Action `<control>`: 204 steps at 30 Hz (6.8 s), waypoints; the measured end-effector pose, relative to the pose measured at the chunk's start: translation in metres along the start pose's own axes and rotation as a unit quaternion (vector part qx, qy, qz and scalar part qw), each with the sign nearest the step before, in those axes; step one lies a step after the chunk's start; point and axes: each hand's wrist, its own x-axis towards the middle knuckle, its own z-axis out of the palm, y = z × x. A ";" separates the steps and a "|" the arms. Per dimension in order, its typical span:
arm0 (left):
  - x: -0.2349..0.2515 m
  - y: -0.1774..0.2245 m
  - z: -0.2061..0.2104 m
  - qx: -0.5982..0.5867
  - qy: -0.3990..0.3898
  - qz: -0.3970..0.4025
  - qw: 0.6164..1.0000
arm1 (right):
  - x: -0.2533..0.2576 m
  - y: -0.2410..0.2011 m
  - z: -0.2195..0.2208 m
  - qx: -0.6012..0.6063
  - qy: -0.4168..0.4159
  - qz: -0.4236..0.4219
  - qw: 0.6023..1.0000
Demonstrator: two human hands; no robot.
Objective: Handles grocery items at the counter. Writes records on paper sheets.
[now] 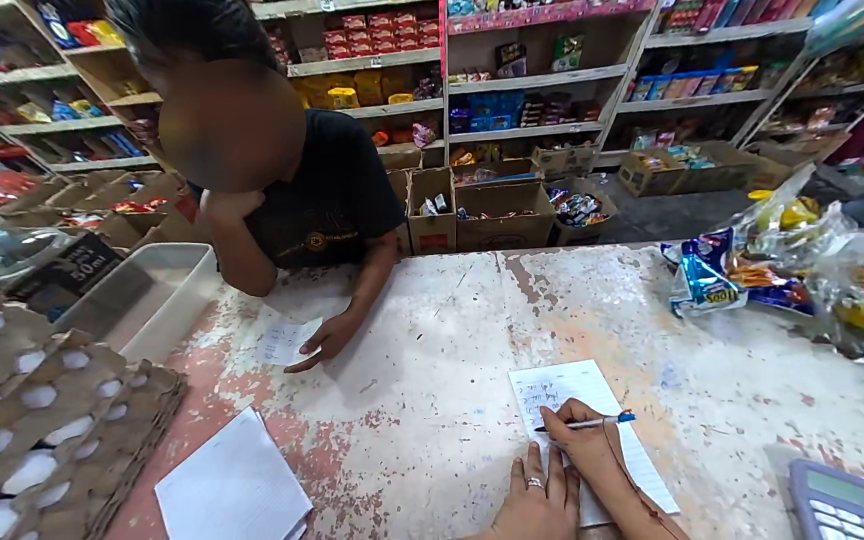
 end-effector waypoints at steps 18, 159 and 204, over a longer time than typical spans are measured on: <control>0.007 -0.012 0.018 0.114 0.102 0.018 0.988 | 0.011 0.001 -0.024 0.011 -0.025 0.056 0.998; 0.014 -0.020 0.024 0.066 0.182 0.059 0.979 | 0.011 0.000 -0.013 0.040 -0.021 0.042 0.998; 0.004 -0.010 0.008 0.024 0.056 0.031 0.998 | 0.008 0.004 -0.003 0.006 0.031 0.007 0.999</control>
